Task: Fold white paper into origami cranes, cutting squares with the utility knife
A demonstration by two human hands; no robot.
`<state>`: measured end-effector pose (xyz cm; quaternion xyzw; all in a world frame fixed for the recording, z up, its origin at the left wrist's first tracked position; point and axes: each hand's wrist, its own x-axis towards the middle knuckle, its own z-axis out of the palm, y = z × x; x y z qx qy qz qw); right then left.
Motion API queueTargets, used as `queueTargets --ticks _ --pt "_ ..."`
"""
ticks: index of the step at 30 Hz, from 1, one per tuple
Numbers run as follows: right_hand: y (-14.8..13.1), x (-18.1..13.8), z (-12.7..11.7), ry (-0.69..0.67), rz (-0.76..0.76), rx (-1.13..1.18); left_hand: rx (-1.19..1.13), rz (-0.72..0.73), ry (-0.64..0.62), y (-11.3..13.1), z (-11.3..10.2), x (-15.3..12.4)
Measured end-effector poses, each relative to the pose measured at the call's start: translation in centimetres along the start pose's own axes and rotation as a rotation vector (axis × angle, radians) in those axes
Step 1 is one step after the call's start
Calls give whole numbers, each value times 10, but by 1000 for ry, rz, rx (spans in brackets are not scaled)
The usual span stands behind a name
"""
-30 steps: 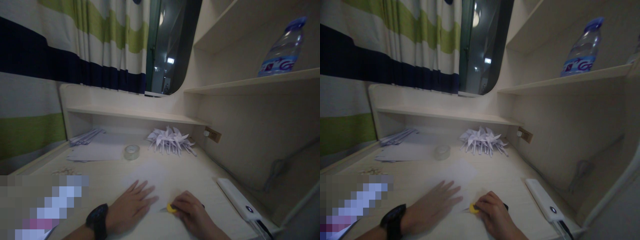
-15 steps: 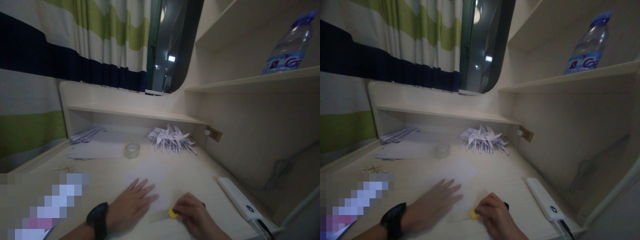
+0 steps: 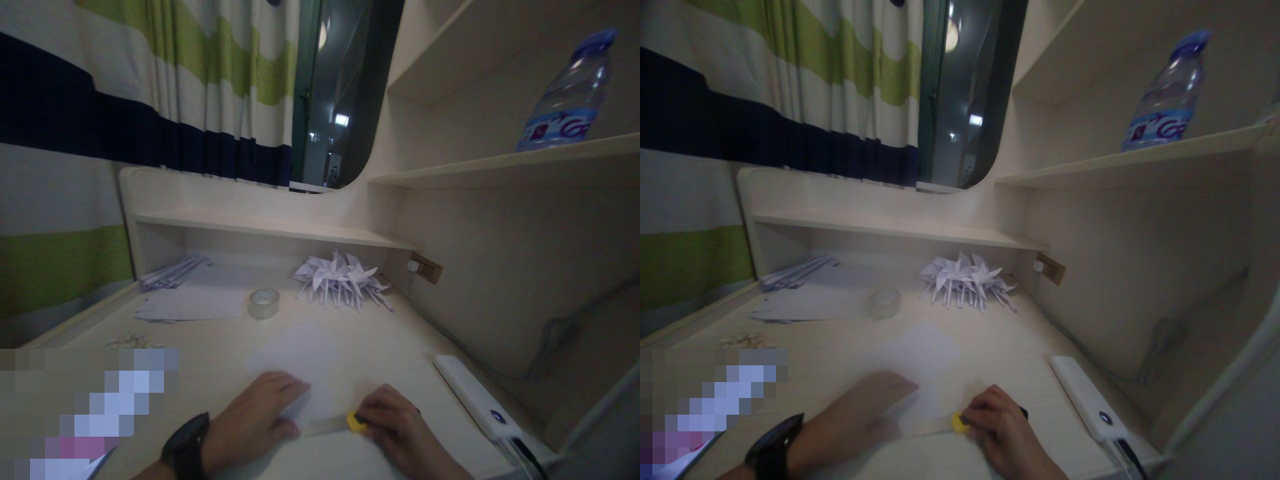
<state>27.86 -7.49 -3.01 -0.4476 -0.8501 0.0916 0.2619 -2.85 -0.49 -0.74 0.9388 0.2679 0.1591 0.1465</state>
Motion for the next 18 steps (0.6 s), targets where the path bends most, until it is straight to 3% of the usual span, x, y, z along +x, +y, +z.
queueTargets --ticks 12,18 --pt "0 -7 -9 -24 8 -4 -151 -38 44 -4 8 18" --pt "2 -9 -15 -40 18 65 -350 -148 97 -17 9 23"
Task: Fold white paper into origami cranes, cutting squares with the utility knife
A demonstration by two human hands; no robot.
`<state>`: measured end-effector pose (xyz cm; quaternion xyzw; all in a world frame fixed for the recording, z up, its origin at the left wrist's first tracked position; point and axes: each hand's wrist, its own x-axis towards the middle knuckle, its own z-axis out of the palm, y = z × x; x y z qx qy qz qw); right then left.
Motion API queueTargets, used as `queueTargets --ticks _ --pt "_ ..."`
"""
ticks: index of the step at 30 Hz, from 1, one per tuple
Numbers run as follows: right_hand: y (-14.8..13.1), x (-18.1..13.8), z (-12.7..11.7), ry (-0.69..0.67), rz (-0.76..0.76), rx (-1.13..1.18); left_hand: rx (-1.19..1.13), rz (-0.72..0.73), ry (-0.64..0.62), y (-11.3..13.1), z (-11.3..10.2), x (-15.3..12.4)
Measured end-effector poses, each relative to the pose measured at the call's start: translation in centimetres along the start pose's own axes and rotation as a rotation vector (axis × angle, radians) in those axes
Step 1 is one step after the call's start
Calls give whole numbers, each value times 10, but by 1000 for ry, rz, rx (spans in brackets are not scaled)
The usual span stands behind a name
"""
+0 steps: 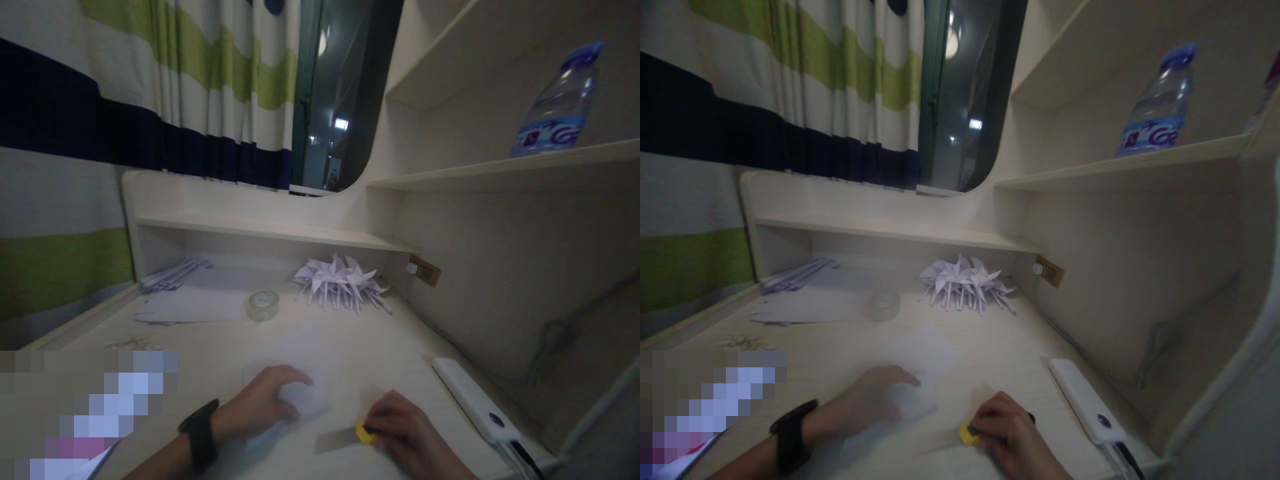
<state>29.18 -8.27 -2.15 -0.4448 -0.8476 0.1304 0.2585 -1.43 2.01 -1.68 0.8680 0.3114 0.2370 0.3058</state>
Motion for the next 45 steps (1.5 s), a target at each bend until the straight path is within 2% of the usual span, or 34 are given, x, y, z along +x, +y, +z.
queueTargets --ticks 7,12,18,23,30,34,40,45 --pt "2 3 -6 44 28 65 -192 93 32 -10 1 6" --pt "2 5 -17 35 64 -18 -225 142 11 -14 0 4" --pt "17 11 -17 89 66 -111 -301 108 -12 -14 -3 5" --pt "12 28 -8 81 41 -147 -337 110 -39 -12 -2 5" --pt "-6 49 9 43 -13 -117 -322 47 -21 -10 1 7" --pt "-10 51 17 46 -30 -99 -332 69 4 -12 7 10" --pt "-7 49 22 67 -21 -90 -201 2 75 -16 15 13" --pt "-4 43 27 70 -74 -75 -48 46 87 -17 20 14"
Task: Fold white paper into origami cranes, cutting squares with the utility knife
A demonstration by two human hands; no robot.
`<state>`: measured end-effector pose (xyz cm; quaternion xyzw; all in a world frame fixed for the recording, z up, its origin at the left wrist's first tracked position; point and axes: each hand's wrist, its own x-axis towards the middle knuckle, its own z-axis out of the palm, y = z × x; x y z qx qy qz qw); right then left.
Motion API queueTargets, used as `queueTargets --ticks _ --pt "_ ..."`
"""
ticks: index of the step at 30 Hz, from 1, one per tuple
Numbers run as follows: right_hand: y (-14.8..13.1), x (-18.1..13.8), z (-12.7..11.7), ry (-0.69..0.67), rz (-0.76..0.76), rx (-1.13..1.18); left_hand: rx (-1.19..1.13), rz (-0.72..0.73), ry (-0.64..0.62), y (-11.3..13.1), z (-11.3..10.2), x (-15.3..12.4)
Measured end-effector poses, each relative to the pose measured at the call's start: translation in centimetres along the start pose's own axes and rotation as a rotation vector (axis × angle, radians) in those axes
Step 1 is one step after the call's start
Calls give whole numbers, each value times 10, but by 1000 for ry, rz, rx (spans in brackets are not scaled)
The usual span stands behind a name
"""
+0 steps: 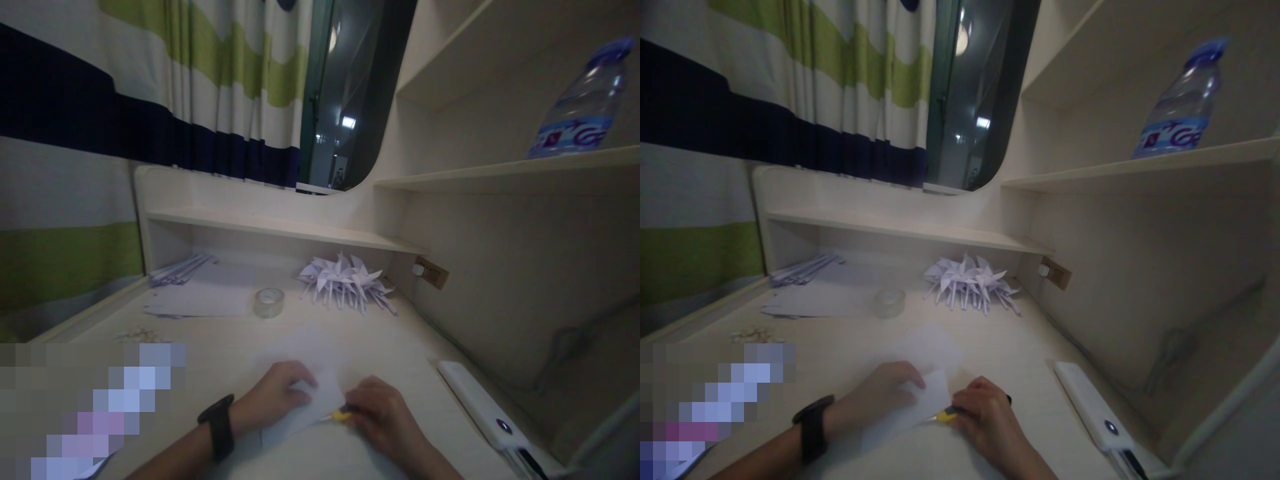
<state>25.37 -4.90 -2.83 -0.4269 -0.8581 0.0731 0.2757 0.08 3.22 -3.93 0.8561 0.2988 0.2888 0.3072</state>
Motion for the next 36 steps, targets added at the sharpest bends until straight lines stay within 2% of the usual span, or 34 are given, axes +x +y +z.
queueTargets --ticks 3,7,11,15,26,36 --pt "0 -3 2 16 -54 1 141 114 -22 6 -3 -5" --pt "0 -5 4 81 -30 -9 324 254 -130 14 -17 -19" --pt "2 -4 8 80 -64 -2 415 286 -217 8 -25 -31" --pt "5 -2 10 69 -134 25 473 273 -279 -2 -24 -34" --pt "-12 4 13 39 -154 9 521 288 -288 0 -25 -34" --pt "-12 9 16 32 -185 -6 500 338 -244 -2 -25 -36"
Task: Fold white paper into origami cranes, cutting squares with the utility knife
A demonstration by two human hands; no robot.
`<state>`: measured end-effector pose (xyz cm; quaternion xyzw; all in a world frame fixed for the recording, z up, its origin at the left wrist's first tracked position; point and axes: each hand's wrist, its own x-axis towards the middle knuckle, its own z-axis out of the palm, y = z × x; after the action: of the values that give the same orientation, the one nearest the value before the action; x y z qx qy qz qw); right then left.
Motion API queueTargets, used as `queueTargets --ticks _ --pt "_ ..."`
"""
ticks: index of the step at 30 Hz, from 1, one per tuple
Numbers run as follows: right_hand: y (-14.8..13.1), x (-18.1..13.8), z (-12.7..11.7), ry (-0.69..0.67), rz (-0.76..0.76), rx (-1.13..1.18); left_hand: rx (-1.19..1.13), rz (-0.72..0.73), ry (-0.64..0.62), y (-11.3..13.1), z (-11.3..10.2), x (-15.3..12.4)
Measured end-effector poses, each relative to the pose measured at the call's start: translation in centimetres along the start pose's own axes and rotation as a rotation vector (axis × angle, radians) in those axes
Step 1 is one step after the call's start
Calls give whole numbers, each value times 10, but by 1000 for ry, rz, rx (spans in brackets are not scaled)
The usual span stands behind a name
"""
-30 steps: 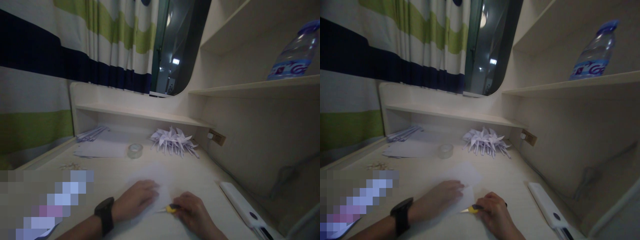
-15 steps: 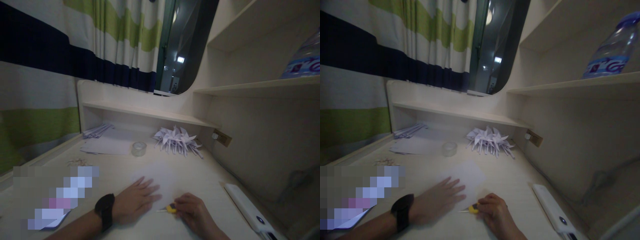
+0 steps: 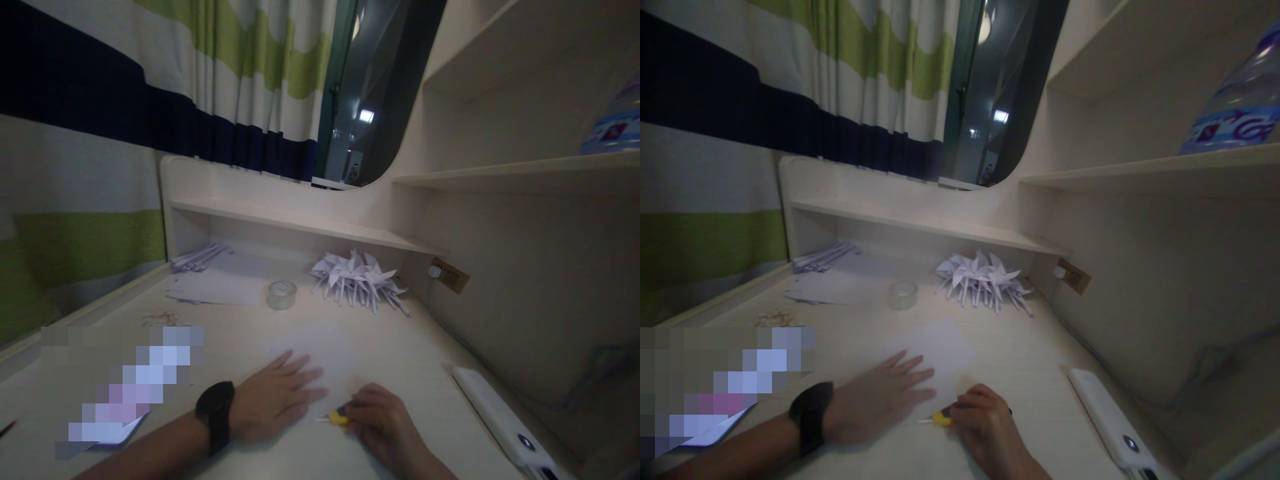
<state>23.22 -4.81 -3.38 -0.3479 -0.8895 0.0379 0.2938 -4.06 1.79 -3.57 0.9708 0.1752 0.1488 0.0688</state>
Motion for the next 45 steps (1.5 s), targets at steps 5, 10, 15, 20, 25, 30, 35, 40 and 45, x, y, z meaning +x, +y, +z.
queueTargets --ticks 5,10,15,20,25,30,35,40,45 --pt "-6 6 1 14 -19 -4 11 -8 -17 -2 4 2" --pt "-7 8 3 24 -35 -4 -11 -4 -5 -2 3 1" --pt "-9 8 3 23 -45 4 -44 5 13 -3 3 0" --pt "-8 4 3 -3 -48 17 -33 -2 3 -6 7 1" --pt "-11 6 5 12 -20 25 13 -16 -42 -4 5 2" --pt "-16 12 9 17 -62 28 34 -12 -50 -2 2 2" --pt "-19 14 8 29 -81 3 55 -1 -37 -5 7 2" --pt "-24 20 11 95 -128 7 89 27 -2 -10 15 2" --pt "-32 26 12 80 -127 33 125 23 -10 -11 17 1"
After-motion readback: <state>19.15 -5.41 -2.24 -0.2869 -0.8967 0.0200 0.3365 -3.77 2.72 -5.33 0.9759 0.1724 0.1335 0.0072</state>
